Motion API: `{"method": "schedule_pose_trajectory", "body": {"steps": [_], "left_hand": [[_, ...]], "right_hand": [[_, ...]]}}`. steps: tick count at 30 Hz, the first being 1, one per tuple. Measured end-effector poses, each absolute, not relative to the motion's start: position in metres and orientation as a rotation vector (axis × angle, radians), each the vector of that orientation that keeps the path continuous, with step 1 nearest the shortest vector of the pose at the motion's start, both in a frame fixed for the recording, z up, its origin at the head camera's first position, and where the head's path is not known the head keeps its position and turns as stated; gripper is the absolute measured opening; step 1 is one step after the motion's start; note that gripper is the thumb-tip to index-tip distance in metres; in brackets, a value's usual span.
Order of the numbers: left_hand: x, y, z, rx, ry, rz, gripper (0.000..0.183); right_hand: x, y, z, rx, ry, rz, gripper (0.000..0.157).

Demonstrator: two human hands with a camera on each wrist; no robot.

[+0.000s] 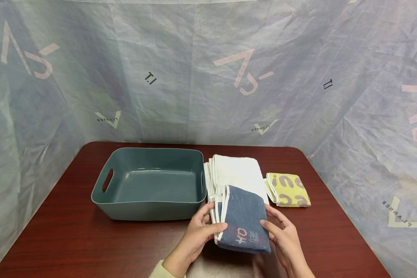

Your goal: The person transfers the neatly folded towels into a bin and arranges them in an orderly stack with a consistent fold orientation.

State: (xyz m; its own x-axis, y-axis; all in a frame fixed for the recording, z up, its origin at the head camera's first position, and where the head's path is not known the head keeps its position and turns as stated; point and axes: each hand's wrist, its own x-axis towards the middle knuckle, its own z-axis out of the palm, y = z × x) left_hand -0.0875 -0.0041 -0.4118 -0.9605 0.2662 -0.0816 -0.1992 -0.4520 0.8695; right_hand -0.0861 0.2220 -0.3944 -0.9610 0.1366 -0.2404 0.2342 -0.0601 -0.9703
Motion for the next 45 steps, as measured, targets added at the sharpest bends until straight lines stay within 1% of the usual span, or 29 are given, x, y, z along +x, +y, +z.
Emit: {"method": "schedule_pose_trajectory", "body": {"steps": [8, 15, 24, 31, 45], "left_hand": [[-0.087, -0.009, -0.404, 0.112, 1.464, 2.472, 0.071], [-0.086, -0.012, -0.398, 0.123, 1.44, 2.476, 0.072], [-0.087, -0.016, -0.392, 0.137, 1.421, 2.475, 0.074], [-0.089, -0.019, -0.388, 0.168, 1.417, 2.476, 0.071], [-0.092, -0.024, -0.381, 0.181, 1.398, 2.479, 0.071]], "right_hand": [[-0.088, 0.219, -0.386, 0.375, 2.106, -2.186, 0.062], [-0.087, 0.216, -0.381, 0.321, 2.084, -2.251, 0.057], [-0.088, 0.213, -0.375, 0.278, 2.098, -2.261, 0.057], [-0.09, 0.212, -0.371, 0.287, 2.119, -2.23, 0.057], [-0.088, 0.204, -0.367, 0.274, 2.117, -2.298, 0.05]]}}
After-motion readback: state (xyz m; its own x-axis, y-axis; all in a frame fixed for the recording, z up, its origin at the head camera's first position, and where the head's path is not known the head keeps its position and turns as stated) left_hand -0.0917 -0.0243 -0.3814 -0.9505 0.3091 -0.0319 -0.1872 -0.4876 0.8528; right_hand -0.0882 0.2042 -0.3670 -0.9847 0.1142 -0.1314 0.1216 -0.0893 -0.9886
